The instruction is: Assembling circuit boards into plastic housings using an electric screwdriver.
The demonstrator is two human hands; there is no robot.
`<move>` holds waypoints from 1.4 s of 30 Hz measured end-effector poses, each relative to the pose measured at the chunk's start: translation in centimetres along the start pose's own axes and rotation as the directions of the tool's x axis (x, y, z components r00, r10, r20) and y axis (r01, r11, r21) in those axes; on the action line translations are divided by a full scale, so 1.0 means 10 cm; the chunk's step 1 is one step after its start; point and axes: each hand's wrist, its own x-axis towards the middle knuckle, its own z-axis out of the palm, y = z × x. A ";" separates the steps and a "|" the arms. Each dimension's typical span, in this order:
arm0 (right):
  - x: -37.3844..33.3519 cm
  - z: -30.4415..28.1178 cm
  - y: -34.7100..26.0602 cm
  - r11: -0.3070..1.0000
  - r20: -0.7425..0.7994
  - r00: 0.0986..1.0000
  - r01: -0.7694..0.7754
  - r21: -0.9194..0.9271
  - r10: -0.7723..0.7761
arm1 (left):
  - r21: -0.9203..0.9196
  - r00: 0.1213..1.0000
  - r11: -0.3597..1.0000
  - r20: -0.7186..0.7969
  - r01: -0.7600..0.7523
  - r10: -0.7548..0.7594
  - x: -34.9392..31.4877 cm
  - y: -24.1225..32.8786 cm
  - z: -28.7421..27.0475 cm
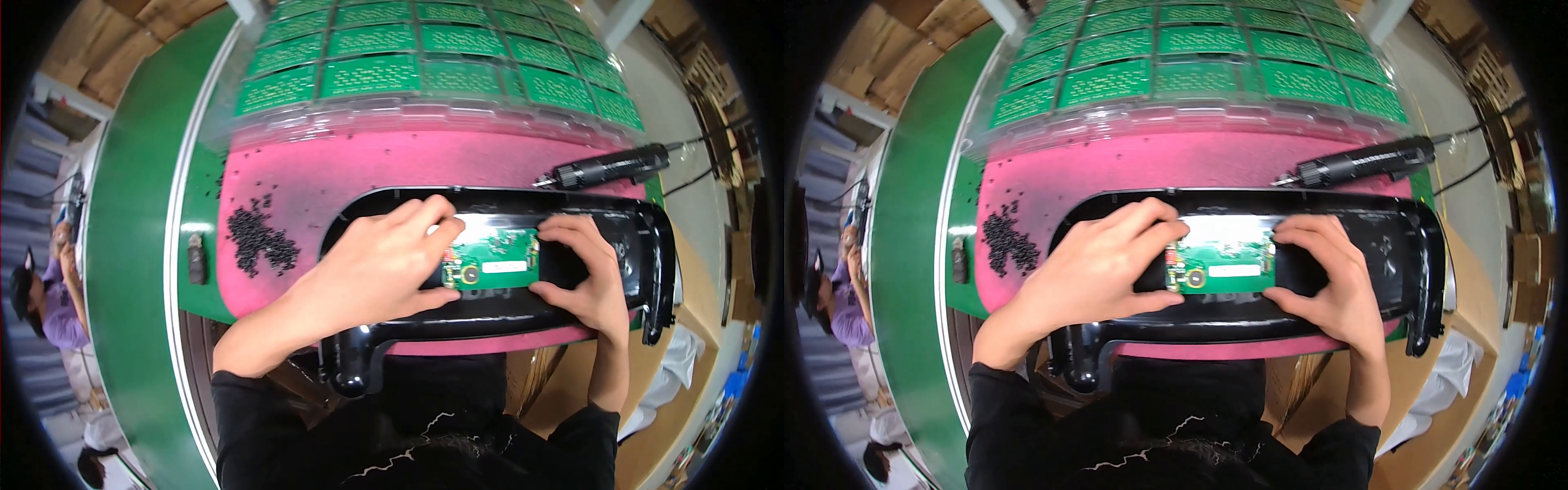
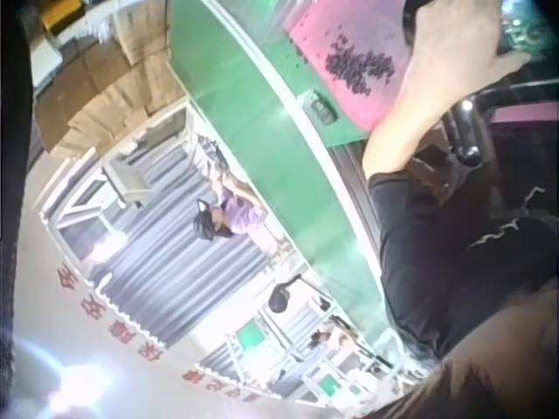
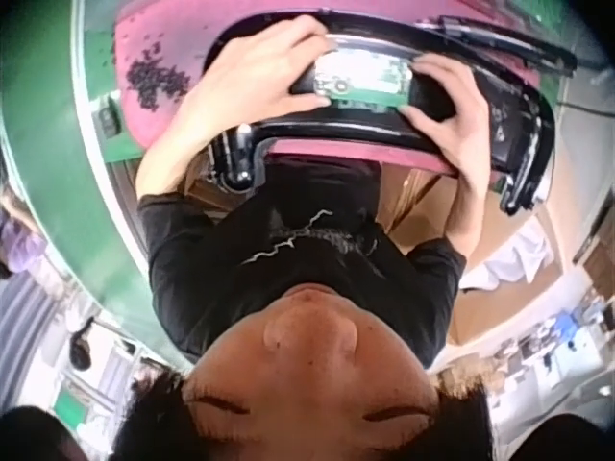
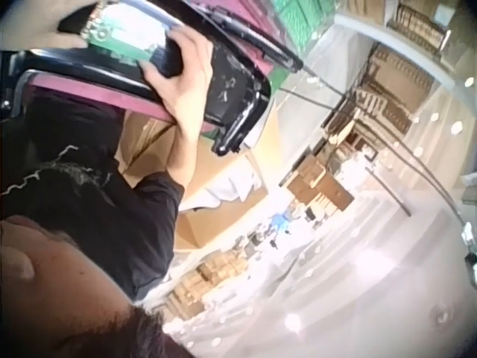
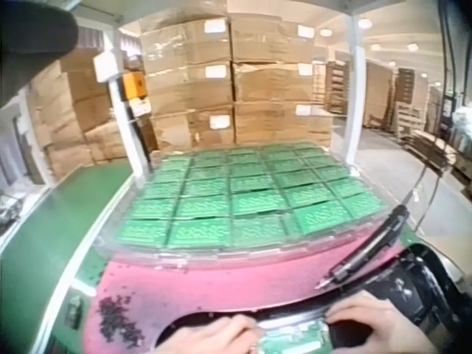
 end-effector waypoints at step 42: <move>0.56 -0.16 -0.45 0.106 -0.551 0.813 0.541 0.834 0.187 | -0.606 0.990 0.784 -0.108 -0.134 0.086 -0.14 -0.28 -0.43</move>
